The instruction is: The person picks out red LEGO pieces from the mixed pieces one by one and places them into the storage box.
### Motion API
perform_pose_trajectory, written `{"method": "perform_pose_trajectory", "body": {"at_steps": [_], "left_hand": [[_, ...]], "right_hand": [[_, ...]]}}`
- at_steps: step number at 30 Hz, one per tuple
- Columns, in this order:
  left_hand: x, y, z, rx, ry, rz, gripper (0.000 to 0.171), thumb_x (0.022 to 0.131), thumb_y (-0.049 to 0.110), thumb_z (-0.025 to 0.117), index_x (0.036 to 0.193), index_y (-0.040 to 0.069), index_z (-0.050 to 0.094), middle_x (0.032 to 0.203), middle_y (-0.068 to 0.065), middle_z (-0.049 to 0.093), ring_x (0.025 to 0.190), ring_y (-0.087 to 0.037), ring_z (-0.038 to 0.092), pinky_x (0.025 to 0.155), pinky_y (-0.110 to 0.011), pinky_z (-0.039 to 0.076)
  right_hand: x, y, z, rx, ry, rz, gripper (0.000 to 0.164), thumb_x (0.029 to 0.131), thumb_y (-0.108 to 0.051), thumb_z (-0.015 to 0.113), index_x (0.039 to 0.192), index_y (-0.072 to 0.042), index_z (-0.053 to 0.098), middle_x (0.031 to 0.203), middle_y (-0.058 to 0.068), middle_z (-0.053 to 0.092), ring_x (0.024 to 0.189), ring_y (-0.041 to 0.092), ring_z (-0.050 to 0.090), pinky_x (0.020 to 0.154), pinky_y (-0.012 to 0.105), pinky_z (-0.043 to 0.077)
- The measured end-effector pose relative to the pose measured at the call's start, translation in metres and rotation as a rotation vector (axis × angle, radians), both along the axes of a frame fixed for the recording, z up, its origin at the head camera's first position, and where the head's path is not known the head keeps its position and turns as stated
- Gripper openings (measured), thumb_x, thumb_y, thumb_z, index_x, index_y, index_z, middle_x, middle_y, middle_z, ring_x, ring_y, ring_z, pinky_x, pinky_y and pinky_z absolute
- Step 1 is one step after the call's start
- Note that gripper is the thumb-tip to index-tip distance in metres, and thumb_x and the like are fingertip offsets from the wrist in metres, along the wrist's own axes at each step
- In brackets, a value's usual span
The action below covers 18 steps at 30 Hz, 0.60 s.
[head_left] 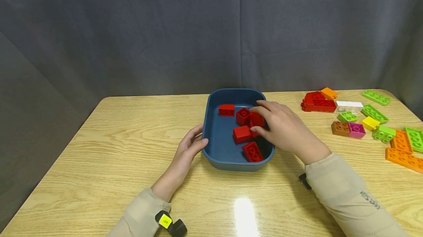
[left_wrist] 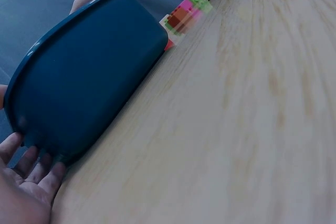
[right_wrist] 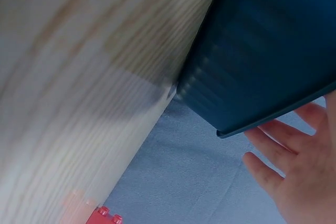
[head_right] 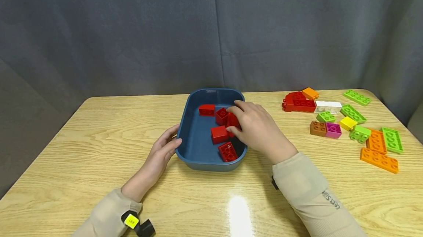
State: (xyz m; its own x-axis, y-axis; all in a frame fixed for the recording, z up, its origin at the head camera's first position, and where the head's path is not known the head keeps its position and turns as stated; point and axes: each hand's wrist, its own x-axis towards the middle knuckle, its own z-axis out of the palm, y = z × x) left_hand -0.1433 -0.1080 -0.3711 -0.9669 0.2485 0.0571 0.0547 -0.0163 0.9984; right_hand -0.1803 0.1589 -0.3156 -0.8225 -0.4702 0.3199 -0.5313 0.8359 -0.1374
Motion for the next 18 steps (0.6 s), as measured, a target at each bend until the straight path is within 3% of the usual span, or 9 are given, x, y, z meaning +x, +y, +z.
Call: {"method": "perform_pose_trajectory", "body": {"at_steps": [18], "left_hand": [[-0.0004, 0.0006, -0.0008, 0.002, 0.004, 0.004, 0.052, 0.094, 0.018, 0.048, 0.143, 0.007, 0.035, 0.148, -0.018, 0.038, 0.132, -0.028, 0.040, 0.113, -0.049, 0.029]], "right_hand": [[0.0004, 0.0005, 0.0071, 0.003, 0.051, -0.010, 0.049, 0.084, -0.029, 0.067, 0.124, -0.003, 0.058, 0.133, 0.024, 0.055, 0.116, 0.039, 0.053, 0.098, 0.057, 0.045]]}}
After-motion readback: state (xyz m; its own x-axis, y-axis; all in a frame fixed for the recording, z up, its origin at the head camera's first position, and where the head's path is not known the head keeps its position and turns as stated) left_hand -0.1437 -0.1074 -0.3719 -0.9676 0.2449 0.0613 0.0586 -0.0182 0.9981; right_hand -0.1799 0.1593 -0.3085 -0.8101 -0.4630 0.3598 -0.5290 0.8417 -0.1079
